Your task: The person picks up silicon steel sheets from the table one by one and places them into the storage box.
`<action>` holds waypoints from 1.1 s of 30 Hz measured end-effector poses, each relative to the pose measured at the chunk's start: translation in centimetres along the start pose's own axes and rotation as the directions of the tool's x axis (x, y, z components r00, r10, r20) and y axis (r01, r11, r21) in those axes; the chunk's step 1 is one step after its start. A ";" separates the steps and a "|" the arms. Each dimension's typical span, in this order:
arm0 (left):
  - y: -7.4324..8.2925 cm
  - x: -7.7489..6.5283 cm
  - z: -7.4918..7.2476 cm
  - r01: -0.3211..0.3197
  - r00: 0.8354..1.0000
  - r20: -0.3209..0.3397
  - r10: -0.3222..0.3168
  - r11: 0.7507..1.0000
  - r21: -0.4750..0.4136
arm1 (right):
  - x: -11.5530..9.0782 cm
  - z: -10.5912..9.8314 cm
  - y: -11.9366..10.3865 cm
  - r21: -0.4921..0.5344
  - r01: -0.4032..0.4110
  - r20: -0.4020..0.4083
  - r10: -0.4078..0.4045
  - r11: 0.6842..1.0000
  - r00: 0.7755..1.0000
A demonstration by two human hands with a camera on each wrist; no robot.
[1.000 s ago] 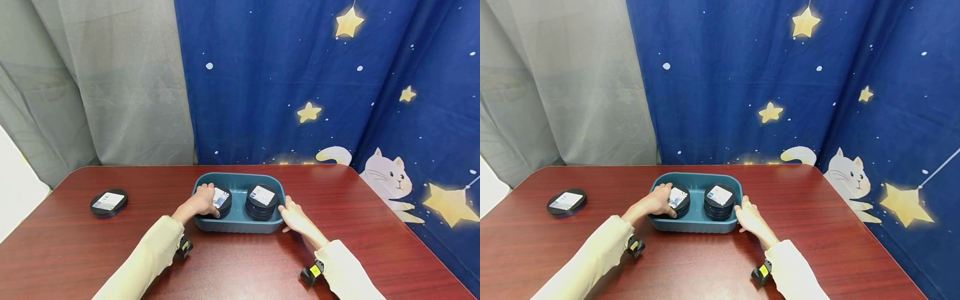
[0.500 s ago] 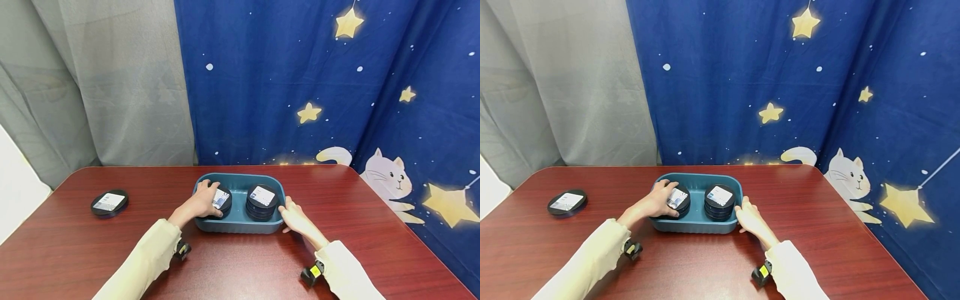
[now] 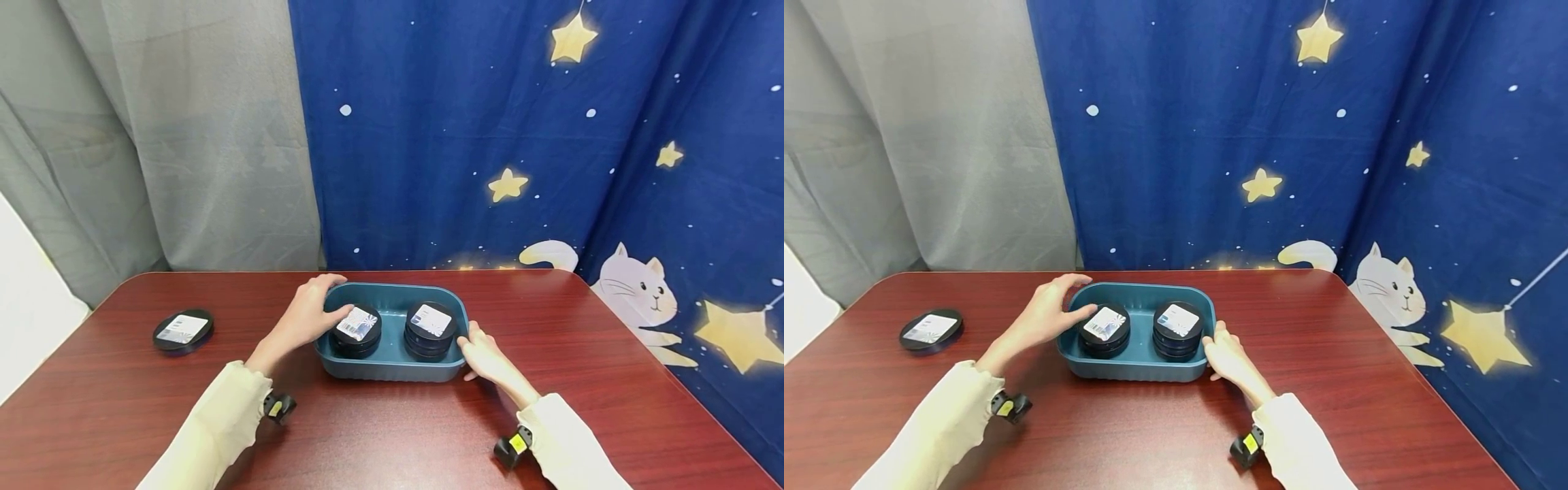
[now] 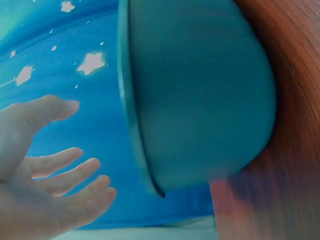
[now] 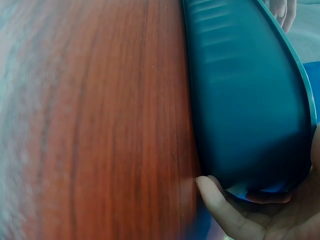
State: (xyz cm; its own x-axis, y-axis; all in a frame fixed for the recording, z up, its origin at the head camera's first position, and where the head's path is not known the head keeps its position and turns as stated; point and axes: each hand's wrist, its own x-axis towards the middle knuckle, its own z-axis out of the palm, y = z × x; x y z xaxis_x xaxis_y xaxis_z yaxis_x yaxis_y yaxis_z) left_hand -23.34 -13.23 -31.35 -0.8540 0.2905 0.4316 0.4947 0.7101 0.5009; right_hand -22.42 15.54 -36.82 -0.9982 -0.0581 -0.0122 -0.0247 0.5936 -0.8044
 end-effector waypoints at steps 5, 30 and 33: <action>-1.0 -0.5 -1.1 -0.012 0.992 -0.128 0.006 0.999 -0.043 | 0.0 0.0 0.1 -0.004 0.004 0.000 -0.004 1.000 1.000; -7.8 -5.5 -5.0 0.165 0.934 -0.326 -0.143 0.985 0.040 | -0.1 -0.1 0.0 -0.010 0.002 0.006 -0.002 1.000 1.000; -8.9 -6.2 -5.8 0.213 0.929 -0.323 -0.180 0.975 0.070 | -0.1 -0.1 0.0 -0.011 0.004 0.007 -0.004 1.000 1.000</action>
State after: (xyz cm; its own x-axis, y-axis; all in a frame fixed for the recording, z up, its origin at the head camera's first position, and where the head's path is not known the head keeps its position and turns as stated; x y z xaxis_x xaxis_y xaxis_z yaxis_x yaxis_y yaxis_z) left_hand -21.50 -25.01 -34.15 -0.8305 -0.0652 0.5532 0.2888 0.7988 0.5278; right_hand -22.36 15.63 -36.82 -0.9977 -0.0660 -0.0128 -0.0296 0.6022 -0.7978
